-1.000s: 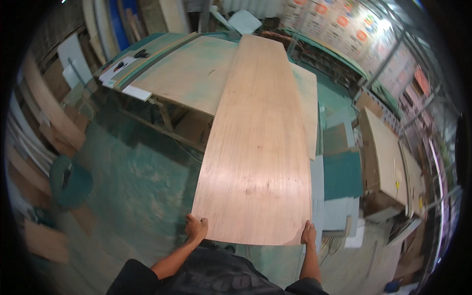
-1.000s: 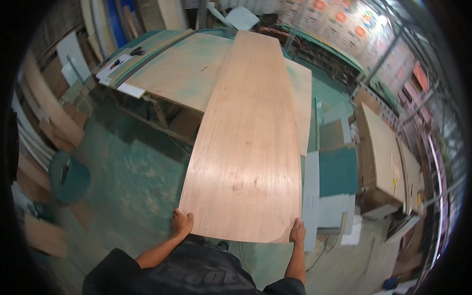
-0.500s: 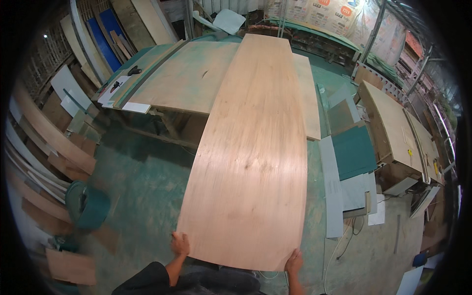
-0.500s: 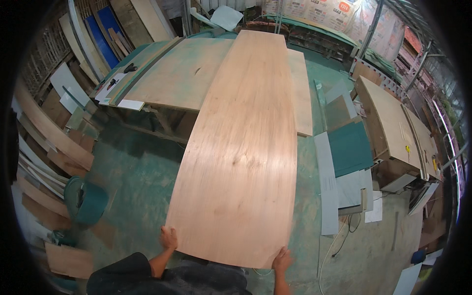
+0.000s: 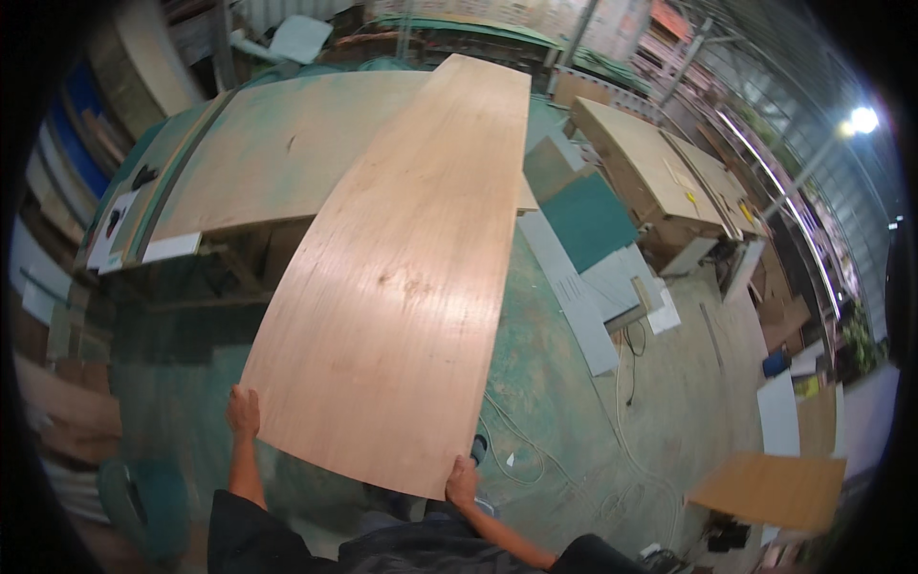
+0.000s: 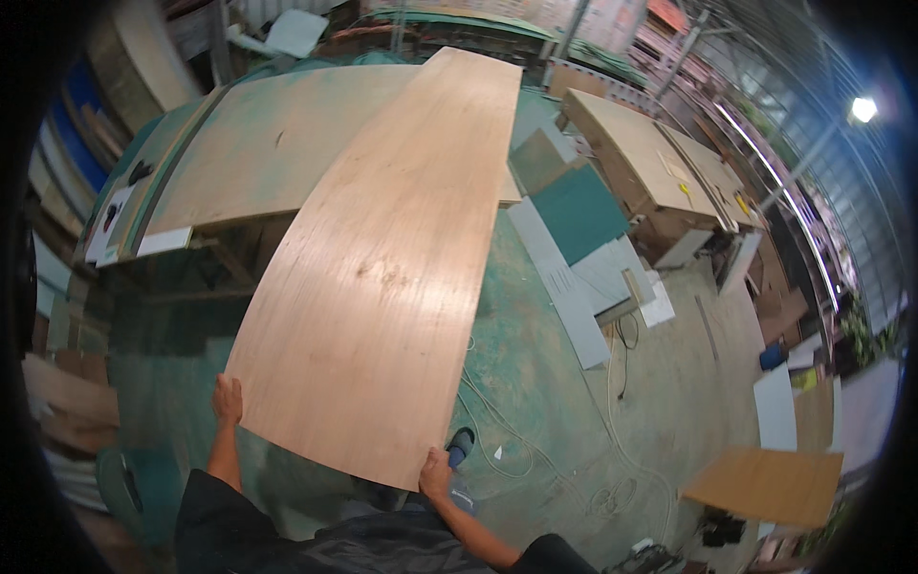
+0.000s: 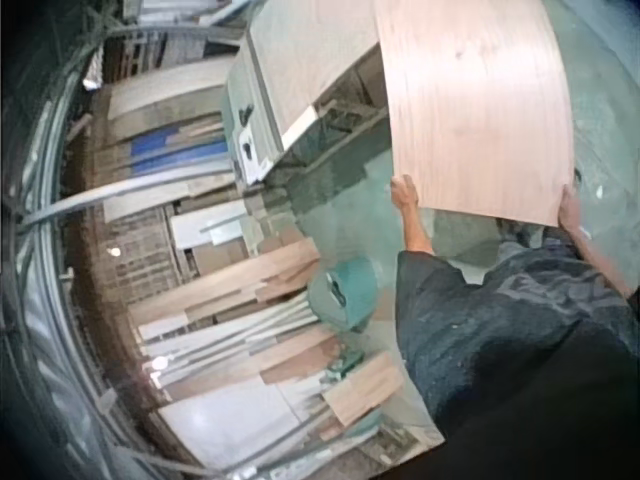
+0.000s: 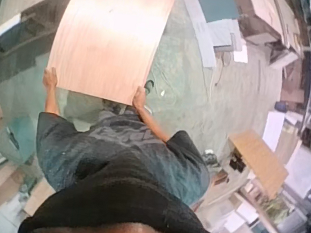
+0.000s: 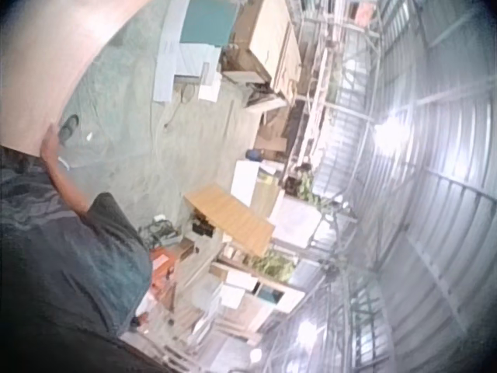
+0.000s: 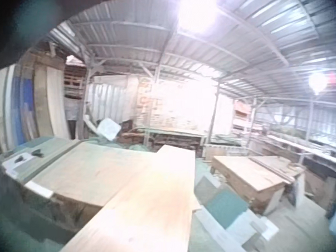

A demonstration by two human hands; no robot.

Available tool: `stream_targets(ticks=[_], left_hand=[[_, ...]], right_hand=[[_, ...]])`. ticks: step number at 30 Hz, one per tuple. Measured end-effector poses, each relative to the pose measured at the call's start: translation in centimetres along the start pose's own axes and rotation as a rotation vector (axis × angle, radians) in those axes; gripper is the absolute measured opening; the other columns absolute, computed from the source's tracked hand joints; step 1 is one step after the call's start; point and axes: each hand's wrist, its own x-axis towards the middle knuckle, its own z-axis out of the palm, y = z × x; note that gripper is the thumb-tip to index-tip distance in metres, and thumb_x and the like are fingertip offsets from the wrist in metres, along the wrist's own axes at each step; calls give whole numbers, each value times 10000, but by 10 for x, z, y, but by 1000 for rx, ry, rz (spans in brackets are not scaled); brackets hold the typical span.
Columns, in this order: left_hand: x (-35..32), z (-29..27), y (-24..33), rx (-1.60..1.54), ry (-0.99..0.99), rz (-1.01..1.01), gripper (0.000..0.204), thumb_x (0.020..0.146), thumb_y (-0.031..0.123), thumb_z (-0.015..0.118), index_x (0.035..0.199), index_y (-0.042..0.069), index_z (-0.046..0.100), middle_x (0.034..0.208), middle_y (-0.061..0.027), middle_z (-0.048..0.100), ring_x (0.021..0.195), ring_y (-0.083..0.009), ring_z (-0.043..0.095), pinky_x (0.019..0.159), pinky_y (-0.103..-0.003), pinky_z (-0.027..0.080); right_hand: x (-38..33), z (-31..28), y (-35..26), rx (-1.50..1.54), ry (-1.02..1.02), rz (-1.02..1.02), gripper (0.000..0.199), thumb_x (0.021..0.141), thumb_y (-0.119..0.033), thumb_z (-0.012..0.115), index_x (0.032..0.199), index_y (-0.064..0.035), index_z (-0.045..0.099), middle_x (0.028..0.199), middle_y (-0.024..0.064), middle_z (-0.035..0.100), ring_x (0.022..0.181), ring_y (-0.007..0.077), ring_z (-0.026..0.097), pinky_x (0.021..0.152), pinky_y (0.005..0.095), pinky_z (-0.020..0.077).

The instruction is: The person moves a wooden board along a table saw to cut it into pieces, then picks up and examines the cut pieces one at a time.

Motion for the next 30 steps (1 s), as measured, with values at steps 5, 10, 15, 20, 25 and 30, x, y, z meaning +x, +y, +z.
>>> stream_targets(ticks=[5, 10, 15, 20, 25, 30], left_hand=[[44, -9, 26, 87, 253, -165, 693, 967, 414, 535, 1506, 60, 279, 1554, -187, 296, 1441, -354, 283, 1093, -577, 321], [1, -6, 65, -145, 238, -555, 939, 848, 441, 704, 1541, 83, 182, 1564, -183, 267, 1441, -382, 268, 1101, -596, 321], [-91, 85, 46, -686, 154, -708, 1053, 833, 523, 700, 1471, -126, 171, 1489, -294, 349, 1315, -448, 432, 1093, -471, 382], [-152, 77, 113, -809, 101, -915, 960, 871, 674, 554, 1282, -190, 475, 1352, -353, 497, 1250, -442, 515, 1046, -468, 419], [-135, 62, 121, -523, 277, -845, 882, 905, 685, 480, 1178, -146, 591, 1165, -334, 627, 1069, -475, 618, 908, -490, 501], [-124, 72, 101, -480, 401, -828, 856, 897, 713, 461, 1037, -106, 666, 993, -305, 683, 943, -473, 657, 792, -506, 526]], right_hand=[[-21, 49, -20, 92, -91, -80, 526, 1037, -454, 372, 1075, 57, 488, 1029, 376, 605, 1013, 554, 567, 857, 577, 437], [-19, 80, -41, 54, -451, -107, 643, 1035, -500, 329, 1070, 96, 567, 1105, 363, 601, 1074, 524, 571, 929, 532, 434], [13, 80, -87, -286, -895, -188, 734, 1018, -568, 300, 921, 57, 673, 936, 271, 672, 963, 445, 643, 901, 488, 470], [33, 95, -108, -507, -909, -407, 748, 1007, -607, 267, 956, 2, 699, 962, 253, 693, 993, 422, 652, 905, 492, 477], [46, 114, -118, -501, -1028, -534, 730, 998, -614, 296, 1043, -6, 698, 1083, 304, 650, 1089, 488, 588, 934, 527, 452], [90, 106, -131, -389, -1196, -668, 729, 966, -617, 447, 909, 63, 702, 804, 234, 680, 740, 343, 662, 721, 419, 521]])
